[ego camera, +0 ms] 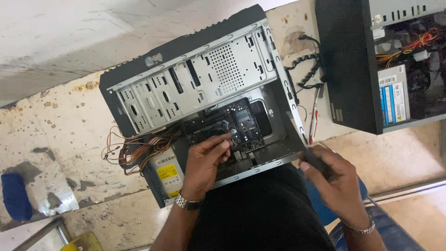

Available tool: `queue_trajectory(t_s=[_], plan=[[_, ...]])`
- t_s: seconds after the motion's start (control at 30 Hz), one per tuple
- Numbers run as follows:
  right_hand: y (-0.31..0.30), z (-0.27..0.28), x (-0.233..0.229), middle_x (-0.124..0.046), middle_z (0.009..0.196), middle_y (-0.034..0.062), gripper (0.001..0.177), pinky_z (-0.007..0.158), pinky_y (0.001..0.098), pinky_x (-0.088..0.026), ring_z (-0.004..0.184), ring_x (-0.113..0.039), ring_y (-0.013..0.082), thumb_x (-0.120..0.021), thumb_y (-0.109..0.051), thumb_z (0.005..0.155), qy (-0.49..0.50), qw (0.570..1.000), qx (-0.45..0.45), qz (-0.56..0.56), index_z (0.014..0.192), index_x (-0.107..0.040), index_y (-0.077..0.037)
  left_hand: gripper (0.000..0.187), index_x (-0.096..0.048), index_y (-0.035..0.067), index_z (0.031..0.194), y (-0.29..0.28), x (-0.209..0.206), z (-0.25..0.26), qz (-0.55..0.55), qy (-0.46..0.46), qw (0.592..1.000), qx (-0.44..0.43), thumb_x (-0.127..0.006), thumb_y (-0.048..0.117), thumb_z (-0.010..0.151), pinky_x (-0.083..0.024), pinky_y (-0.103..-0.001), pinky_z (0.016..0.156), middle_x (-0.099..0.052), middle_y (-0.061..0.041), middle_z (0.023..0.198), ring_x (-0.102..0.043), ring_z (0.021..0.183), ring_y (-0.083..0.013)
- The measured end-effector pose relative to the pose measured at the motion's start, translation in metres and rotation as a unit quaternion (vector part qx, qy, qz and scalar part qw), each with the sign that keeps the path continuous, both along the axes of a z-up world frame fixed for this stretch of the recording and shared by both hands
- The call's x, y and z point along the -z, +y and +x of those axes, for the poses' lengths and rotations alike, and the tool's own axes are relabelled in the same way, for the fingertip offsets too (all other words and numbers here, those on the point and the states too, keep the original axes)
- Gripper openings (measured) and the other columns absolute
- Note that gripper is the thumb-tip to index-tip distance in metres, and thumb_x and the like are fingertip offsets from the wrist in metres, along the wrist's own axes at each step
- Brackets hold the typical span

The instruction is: The person uses a screwdriver to remove screws from the side of a computer case and then removes the power supply unit. They also handle internal wires and a RAM stick inside the case.

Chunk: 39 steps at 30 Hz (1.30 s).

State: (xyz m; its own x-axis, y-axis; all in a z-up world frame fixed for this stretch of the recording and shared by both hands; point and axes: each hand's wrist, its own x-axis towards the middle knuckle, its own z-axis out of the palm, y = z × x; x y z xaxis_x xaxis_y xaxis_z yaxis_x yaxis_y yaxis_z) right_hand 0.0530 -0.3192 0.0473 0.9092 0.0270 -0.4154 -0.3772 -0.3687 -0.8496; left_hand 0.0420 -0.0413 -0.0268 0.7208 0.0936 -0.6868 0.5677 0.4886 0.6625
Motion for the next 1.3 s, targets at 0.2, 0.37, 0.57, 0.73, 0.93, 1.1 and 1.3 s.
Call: queue_trajectory(t_s=[0.2, 0.37, 0.57, 0.73, 0.93, 1.1, 1.3], plan=[[0.016, -0.007, 0.006, -0.071, 0.079, 0.0015, 0.018, 0.059, 0.0250, -0.048, 0.064, -0.062, 0.0116, -0.070, -0.021, 0.092, -0.107, 0.984, -0.136, -0.052, 0.101, -0.076, -0.006, 0.030, -0.078, 0.000, 0.121, 0.010, -0.018, 0.001, 0.097, -0.100, 0.986, 0.093, -0.075, 0.002, 0.091, -0.051, -0.027, 0.066, -0.069, -0.008, 0.100, -0.058, 0.072, -0.0139], [0.031, -0.024, 0.006, -0.076, 0.096, 0.0069, 0.020, 0.080, 0.0317, -0.055, 0.086, -0.073, 0.0187, -0.071, -0.017, 0.091, -0.146, 0.975, -0.149, -0.076, 0.103, -0.074, -0.002, 0.029, -0.076, -0.004, 0.119, 0.018, -0.025, -0.012, 0.097, -0.147, 0.982, 0.065, -0.074, 0.000, 0.091, -0.055, -0.026, 0.062, -0.070, -0.010, 0.100, -0.061, 0.071, -0.0160], [0.050, -0.039, -0.006, -0.076, 0.100, 0.0080, 0.032, 0.081, 0.0300, -0.056, 0.089, -0.074, 0.0184, -0.067, -0.017, 0.094, -0.178, 0.964, -0.187, -0.068, 0.121, -0.073, 0.000, 0.027, -0.073, -0.006, 0.122, 0.030, -0.022, -0.030, 0.096, -0.211, 0.970, 0.067, -0.066, -0.002, 0.096, -0.059, -0.026, 0.064, -0.071, -0.018, 0.106, -0.066, 0.075, -0.0187], [0.052, -0.053, -0.001, -0.075, 0.094, 0.0058, 0.026, 0.073, 0.0290, -0.054, 0.081, -0.071, 0.0154, -0.068, -0.016, 0.094, -0.197, 0.963, -0.168, -0.072, 0.113, -0.074, -0.001, 0.030, -0.074, -0.004, 0.124, 0.033, -0.032, -0.030, 0.100, -0.117, 0.987, 0.046, -0.066, -0.003, 0.095, -0.056, -0.025, 0.055, -0.078, -0.018, 0.096, -0.067, 0.063, -0.0180], [0.050, -0.063, 0.000, -0.070, 0.092, 0.0066, 0.031, 0.076, 0.0291, -0.052, 0.080, -0.070, 0.0185, -0.066, -0.017, 0.095, -0.173, 0.958, -0.215, -0.072, 0.123, -0.071, -0.004, 0.031, -0.076, -0.003, 0.122, 0.031, -0.005, -0.039, 0.119, -0.080, 0.990, 0.004, -0.069, 0.004, 0.093, -0.046, -0.023, 0.057, -0.066, -0.008, 0.088, -0.055, 0.067, -0.0129], [0.050, -0.054, -0.002, -0.071, 0.093, 0.0058, 0.035, 0.052, 0.0276, -0.047, 0.062, -0.064, 0.0136, -0.065, -0.020, 0.096, -0.136, 0.965, -0.218, -0.059, 0.126, -0.072, -0.004, 0.033, -0.070, -0.007, 0.130, 0.032, -0.009, -0.030, -0.009, -0.105, 0.994, -0.015, -0.063, -0.003, 0.098, -0.048, -0.027, 0.065, -0.067, -0.014, 0.100, -0.057, 0.075, -0.0179], [0.044, -0.049, -0.003, -0.071, 0.104, 0.0110, 0.032, 0.074, 0.0319, -0.057, 0.084, -0.074, 0.0227, -0.064, -0.017, 0.097, -0.181, 0.953, -0.227, -0.085, 0.125, -0.070, -0.002, 0.030, -0.073, -0.007, 0.123, 0.028, -0.004, -0.025, 0.032, -0.098, 0.995, 0.015, -0.068, -0.004, 0.093, -0.049, -0.026, 0.065, -0.073, -0.018, 0.111, -0.061, 0.079, -0.0199]])
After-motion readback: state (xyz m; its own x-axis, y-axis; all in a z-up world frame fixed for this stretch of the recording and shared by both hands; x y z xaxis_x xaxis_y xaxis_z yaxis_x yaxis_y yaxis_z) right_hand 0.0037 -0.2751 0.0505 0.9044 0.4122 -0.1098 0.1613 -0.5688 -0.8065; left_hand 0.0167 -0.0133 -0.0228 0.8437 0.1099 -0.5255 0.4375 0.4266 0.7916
